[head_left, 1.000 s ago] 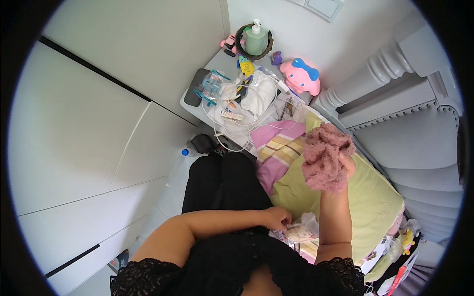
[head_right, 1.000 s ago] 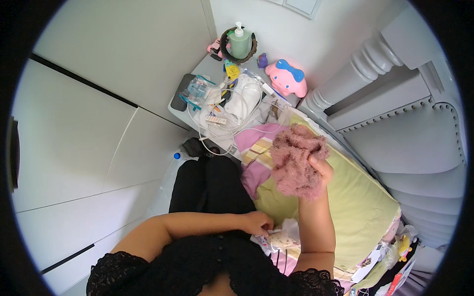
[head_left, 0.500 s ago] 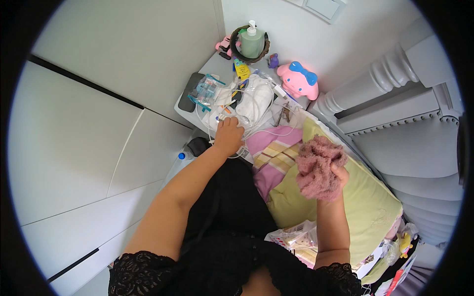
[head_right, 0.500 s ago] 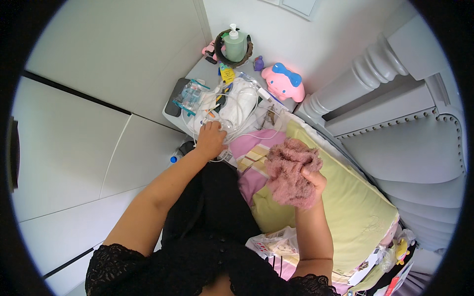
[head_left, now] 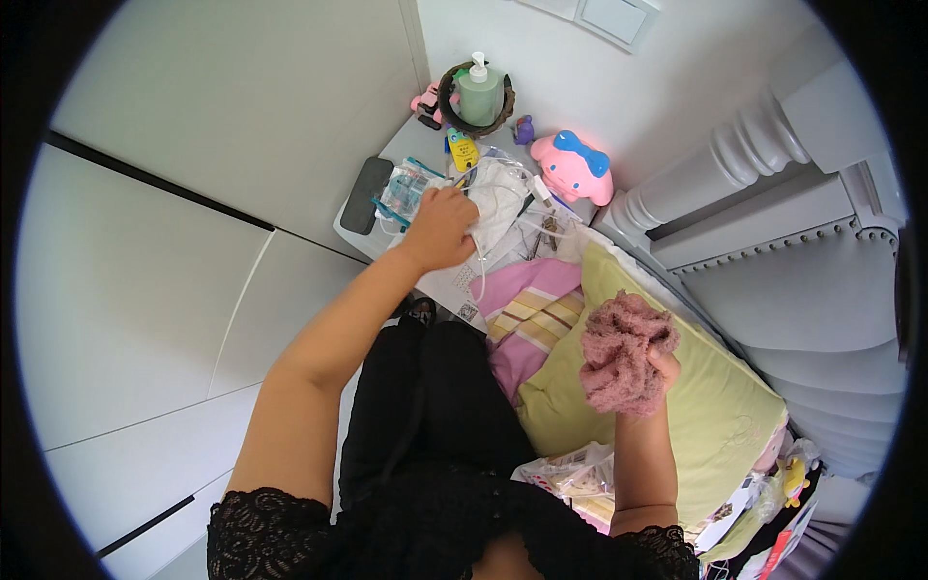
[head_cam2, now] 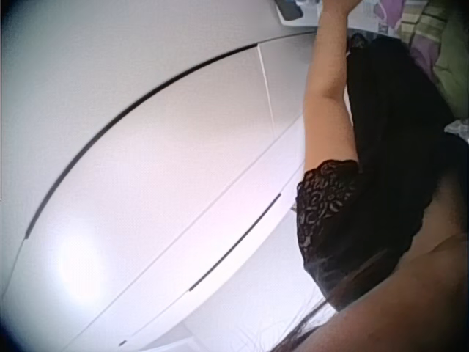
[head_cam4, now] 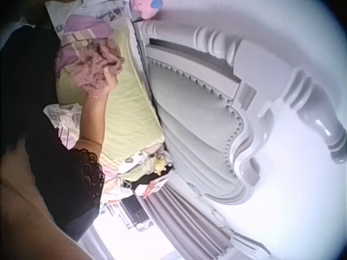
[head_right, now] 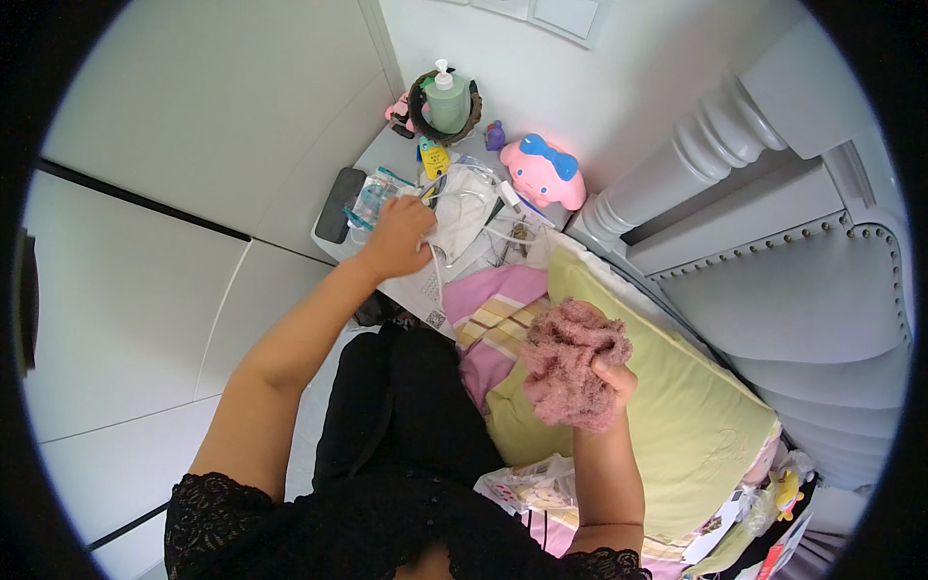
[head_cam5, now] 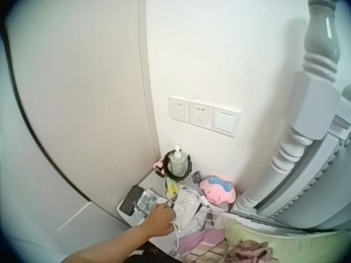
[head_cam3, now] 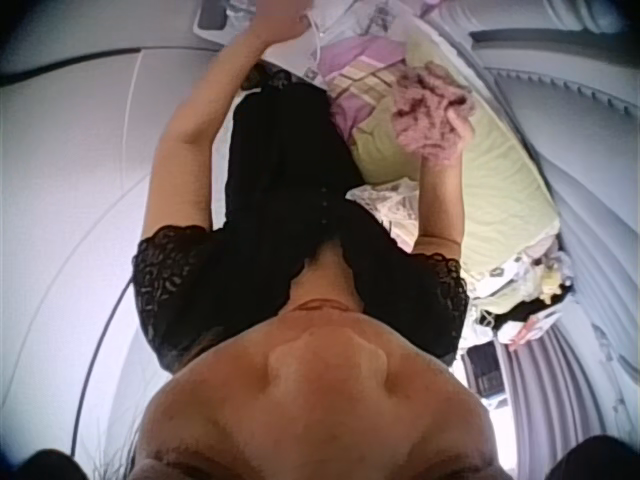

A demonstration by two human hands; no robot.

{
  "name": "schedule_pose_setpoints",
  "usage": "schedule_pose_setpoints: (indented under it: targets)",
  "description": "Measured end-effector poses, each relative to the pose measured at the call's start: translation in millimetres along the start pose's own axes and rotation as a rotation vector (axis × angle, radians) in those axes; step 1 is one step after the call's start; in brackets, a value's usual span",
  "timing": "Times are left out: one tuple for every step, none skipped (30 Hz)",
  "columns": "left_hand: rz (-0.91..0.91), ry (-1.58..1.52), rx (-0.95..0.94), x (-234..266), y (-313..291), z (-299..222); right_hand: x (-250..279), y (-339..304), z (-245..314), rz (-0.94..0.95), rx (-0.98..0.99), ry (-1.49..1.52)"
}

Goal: The person cleans a white nightstand by first unplugging a charger and moving various items like a phone, toys, and a bottle onto the bed. They then wipe the nightstand surface with a pink cloth, apply liquid soap to the cloth, and continue wiping the top and front of the nightstand. Finally, they open and close a drawer while wiping the front panel.

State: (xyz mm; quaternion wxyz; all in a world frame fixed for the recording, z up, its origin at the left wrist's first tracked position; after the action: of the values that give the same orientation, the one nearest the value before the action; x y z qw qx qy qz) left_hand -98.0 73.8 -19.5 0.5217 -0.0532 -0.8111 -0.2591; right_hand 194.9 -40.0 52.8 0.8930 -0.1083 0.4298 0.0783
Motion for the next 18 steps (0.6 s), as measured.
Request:
schedule_pose_setpoints:
  targets:
    - [-0.003,-0.040,0.033,9,6,6,-2,0,1,-0.015,0.010,-0.013]
    - [-0.006,-0.082,0.067,19,12,11,-3,-1,2,-0.030,0.020,-0.028]
    - [-0.010,-0.124,0.100,30,18,14,-1,-2,2,-0.034,0.017,-0.025]
    - [0.044,-0.225,0.203,43,27,15,3,-4,3,-0.041,0.017,-0.022]
    - [0.099,-0.326,0.306,61,36,13,5,-5,4,-0.049,0.017,-0.018]
    - [0.153,-0.424,0.410,75,42,13,4,-6,5,-0.021,0.007,0.014]
    - [0.132,-0.515,0.409,87,45,13,3,-6,5,0.011,-0.004,0.049]
    - [0.110,-0.607,0.406,97,48,13,2,-7,5,0.042,-0.014,0.084]
    - [0.088,-0.699,0.402,104,50,11,1,-8,7,0.011,-0.003,0.055]
    - [0.052,-0.779,0.395,112,49,8,-3,-10,9,-0.018,0.008,0.027]
    - [0.024,-0.799,0.404,115,49,11,-5,-12,10,-0.048,0.019,0.000]
    - [-0.005,-0.819,0.413,117,48,18,-6,-13,9,-0.023,0.025,-0.004]
    - [-0.037,-0.839,0.417,120,48,21,-6,-13,10,0.004,0.036,-0.011]
    - [-0.113,-0.918,0.418,124,42,21,-6,-13,10,0.031,0.047,-0.017]
    - [-0.201,-0.999,0.413,132,41,21,-8,-12,11,0.046,0.041,0.008]
    - [-0.278,-1.090,0.419,140,38,17,-10,-16,10,0.044,0.030,0.029]
    - [-0.367,-1.175,0.420,152,37,13,-10,-16,12,0.052,0.019,0.049]
    - [-0.429,-1.111,0.474,162,34,11,-8,-17,12,0.039,0.023,0.039]
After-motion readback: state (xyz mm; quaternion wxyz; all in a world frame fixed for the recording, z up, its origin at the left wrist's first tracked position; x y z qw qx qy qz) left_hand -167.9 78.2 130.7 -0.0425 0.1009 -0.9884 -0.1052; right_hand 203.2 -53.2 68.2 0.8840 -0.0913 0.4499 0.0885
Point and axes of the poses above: each hand's wrist, its own y-axis towards the middle knuckle, its own x-axis out of the back of the hand, z = x × y, the point moved 4 cm from there along y, towards the middle knuckle, and after that the axes turned 6 degrees about x, right-handed, at the moved point
